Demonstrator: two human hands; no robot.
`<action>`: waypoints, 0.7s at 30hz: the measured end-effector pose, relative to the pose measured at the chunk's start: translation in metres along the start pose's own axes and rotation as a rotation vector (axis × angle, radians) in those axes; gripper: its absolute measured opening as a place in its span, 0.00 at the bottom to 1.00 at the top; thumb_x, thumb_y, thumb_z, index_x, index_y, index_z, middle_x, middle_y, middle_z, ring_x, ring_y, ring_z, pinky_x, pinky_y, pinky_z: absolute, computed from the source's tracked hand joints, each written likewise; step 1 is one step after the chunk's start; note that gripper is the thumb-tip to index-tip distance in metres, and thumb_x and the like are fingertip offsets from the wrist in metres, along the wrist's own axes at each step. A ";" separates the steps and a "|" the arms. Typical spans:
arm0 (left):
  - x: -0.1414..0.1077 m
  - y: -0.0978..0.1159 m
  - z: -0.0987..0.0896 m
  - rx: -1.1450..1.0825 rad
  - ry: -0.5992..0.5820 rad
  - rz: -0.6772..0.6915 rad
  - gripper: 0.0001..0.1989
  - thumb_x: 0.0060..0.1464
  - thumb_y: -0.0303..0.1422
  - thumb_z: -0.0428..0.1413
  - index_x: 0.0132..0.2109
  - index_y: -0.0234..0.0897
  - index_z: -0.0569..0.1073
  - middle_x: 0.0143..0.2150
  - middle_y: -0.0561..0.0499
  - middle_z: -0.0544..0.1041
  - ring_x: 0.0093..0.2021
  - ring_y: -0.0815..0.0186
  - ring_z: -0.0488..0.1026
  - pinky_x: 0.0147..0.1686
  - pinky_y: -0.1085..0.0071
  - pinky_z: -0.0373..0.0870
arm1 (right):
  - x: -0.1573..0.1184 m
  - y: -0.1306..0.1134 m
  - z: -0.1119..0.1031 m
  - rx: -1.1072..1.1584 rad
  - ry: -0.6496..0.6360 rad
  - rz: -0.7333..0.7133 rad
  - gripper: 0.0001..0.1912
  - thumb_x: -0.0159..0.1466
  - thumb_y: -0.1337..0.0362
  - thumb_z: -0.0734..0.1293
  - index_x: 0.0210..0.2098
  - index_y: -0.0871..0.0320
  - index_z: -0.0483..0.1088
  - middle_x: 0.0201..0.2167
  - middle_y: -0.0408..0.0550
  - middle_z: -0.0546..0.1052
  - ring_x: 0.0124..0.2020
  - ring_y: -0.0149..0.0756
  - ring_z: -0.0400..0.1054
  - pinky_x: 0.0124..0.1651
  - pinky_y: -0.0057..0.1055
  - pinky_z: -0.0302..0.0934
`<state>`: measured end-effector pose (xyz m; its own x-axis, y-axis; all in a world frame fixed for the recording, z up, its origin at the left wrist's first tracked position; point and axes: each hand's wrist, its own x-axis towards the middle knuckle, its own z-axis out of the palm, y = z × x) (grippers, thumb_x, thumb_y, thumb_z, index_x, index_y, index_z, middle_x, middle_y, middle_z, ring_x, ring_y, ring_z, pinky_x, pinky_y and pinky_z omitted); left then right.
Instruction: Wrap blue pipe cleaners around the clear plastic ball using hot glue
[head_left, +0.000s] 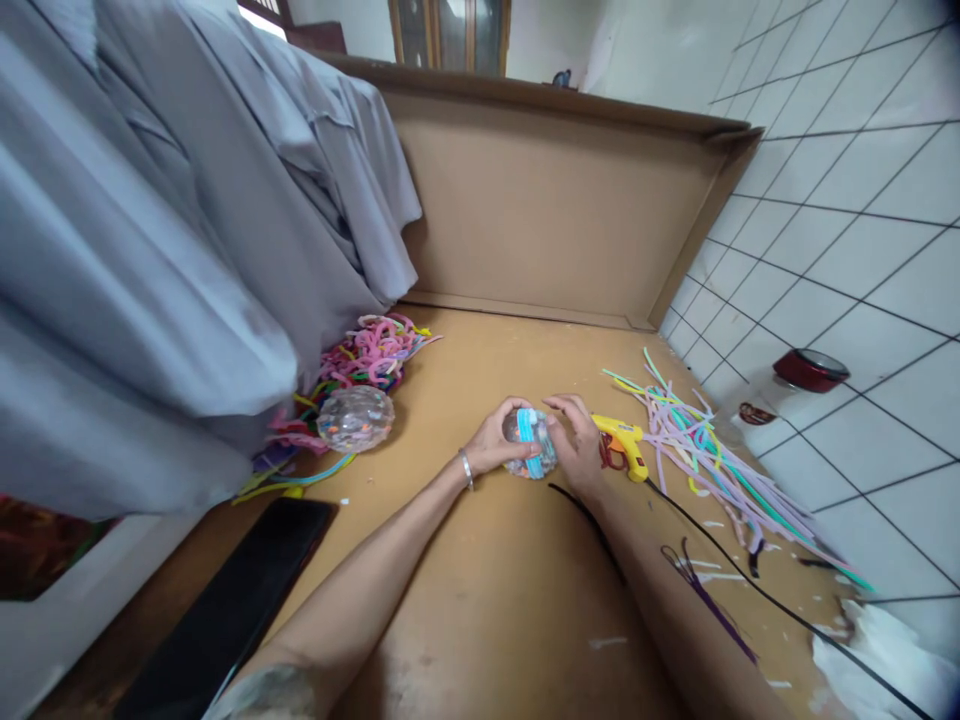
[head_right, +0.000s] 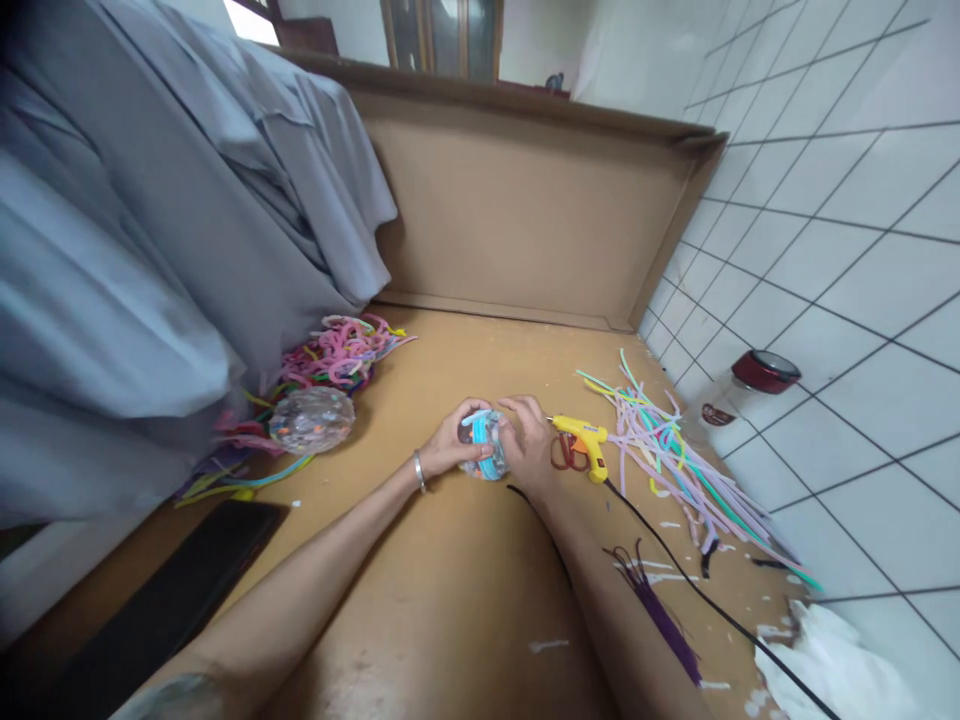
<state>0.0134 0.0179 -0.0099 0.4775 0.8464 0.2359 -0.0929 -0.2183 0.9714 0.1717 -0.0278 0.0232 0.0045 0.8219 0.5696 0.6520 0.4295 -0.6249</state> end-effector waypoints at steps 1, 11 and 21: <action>0.000 0.000 0.000 -0.008 -0.005 -0.005 0.34 0.35 0.42 0.69 0.48 0.36 0.66 0.41 0.51 0.71 0.38 0.67 0.69 0.39 0.70 0.66 | 0.000 -0.001 0.002 0.009 0.007 -0.017 0.15 0.64 0.60 0.55 0.45 0.57 0.68 0.44 0.53 0.72 0.49 0.38 0.67 0.54 0.36 0.62; 0.014 0.002 -0.001 -0.039 -0.110 -0.023 0.34 0.32 0.41 0.70 0.47 0.36 0.67 0.39 0.52 0.70 0.38 0.66 0.68 0.39 0.71 0.65 | -0.029 0.011 0.024 0.012 0.164 0.109 0.17 0.64 0.60 0.52 0.45 0.56 0.67 0.45 0.52 0.70 0.51 0.40 0.65 0.55 0.40 0.61; 0.021 -0.003 -0.004 -0.084 -0.171 -0.038 0.35 0.31 0.41 0.71 0.47 0.35 0.68 0.39 0.52 0.70 0.38 0.67 0.68 0.39 0.71 0.64 | -0.032 0.014 0.026 0.019 0.159 0.071 0.18 0.63 0.62 0.52 0.46 0.57 0.68 0.48 0.53 0.65 0.53 0.41 0.63 0.55 0.41 0.62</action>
<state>0.0206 0.0381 -0.0074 0.6226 0.7570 0.1981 -0.1408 -0.1407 0.9800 0.1610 -0.0382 -0.0173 0.1704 0.7816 0.6000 0.6310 0.3811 -0.6757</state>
